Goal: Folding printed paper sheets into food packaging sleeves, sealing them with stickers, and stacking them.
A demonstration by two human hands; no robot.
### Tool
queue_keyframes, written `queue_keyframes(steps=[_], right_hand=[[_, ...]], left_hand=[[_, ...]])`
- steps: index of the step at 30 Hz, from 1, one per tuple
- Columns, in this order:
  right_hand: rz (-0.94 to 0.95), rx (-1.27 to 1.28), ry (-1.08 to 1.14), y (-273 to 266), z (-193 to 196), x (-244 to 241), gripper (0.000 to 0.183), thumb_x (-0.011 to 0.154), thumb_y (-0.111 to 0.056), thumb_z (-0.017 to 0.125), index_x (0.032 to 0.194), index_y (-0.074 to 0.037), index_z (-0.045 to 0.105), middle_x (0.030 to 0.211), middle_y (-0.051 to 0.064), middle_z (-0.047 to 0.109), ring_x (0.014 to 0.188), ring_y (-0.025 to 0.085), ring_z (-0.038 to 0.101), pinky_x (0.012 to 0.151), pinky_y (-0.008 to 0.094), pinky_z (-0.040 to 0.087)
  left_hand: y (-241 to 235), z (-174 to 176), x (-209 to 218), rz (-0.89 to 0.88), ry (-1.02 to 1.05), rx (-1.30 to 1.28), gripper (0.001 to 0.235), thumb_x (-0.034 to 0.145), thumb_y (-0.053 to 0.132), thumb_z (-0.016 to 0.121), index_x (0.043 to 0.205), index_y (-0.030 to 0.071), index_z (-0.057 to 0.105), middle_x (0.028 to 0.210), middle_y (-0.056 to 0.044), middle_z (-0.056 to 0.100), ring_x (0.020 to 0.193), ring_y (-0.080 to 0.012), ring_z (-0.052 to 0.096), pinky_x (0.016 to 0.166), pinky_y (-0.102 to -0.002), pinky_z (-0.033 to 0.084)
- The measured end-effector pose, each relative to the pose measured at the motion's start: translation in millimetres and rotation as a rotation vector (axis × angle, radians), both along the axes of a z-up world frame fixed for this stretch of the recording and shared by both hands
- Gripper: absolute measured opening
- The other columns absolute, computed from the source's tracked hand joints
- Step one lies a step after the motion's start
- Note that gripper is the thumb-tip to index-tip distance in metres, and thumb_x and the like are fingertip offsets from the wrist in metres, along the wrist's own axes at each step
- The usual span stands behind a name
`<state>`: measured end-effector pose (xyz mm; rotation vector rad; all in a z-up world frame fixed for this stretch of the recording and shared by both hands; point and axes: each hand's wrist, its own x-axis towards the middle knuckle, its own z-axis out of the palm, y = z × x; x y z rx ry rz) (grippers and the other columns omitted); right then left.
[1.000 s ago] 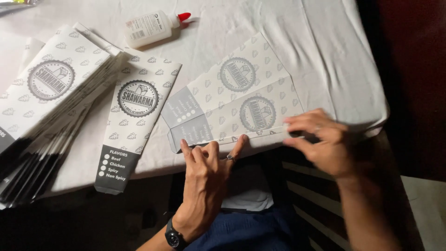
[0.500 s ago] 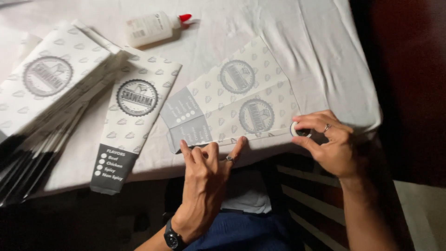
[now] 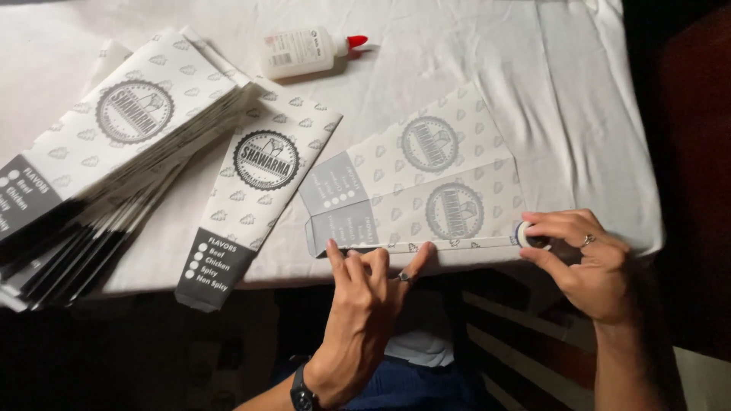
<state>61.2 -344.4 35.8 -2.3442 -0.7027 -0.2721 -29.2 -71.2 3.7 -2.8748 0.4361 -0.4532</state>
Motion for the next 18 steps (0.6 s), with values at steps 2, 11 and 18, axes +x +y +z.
queue_keyframes(steps=[2,11,18], right_hand=[[0.033,0.0,-0.031,12.8,-3.8,-2.3,0.023,0.081,0.005,0.083,0.1,0.001,0.071,0.112,0.016,0.075,0.102,0.025,0.069,0.097,0.032,0.055],[0.248,0.056,-0.01,57.3,-3.7,-12.6,0.02,0.084,-0.001,0.08,0.102,-0.001,0.072,0.115,0.013,0.075,0.106,0.026,0.07,0.1,0.035,0.053],[0.07,0.02,-0.073,20.3,-4.9,-17.6,0.026,0.078,0.008,0.086,0.098,0.003,0.072,0.11,0.018,0.075,0.1,0.026,0.069,0.094,0.032,0.056]], left_hand=[[-0.5,0.6,-0.8,0.004,0.027,-0.01,0.09,0.09,-0.008,0.051,0.163,0.035,0.022,0.09,-0.008,0.048,0.073,-0.0296,0.053,0.104,-0.065,0.047],[6.1,0.9,-6.6,-0.002,-0.078,0.026,0.075,0.093,-0.006,0.055,0.157,0.024,0.03,0.097,-0.016,0.056,0.078,-0.0297,0.058,0.106,-0.058,0.049],[23.1,-25.1,-9.5,-0.093,-0.29,-0.302,0.045,0.097,-0.009,0.055,0.138,0.01,0.058,0.108,-0.023,0.057,0.092,-0.0349,0.062,0.1,-0.05,0.052]])
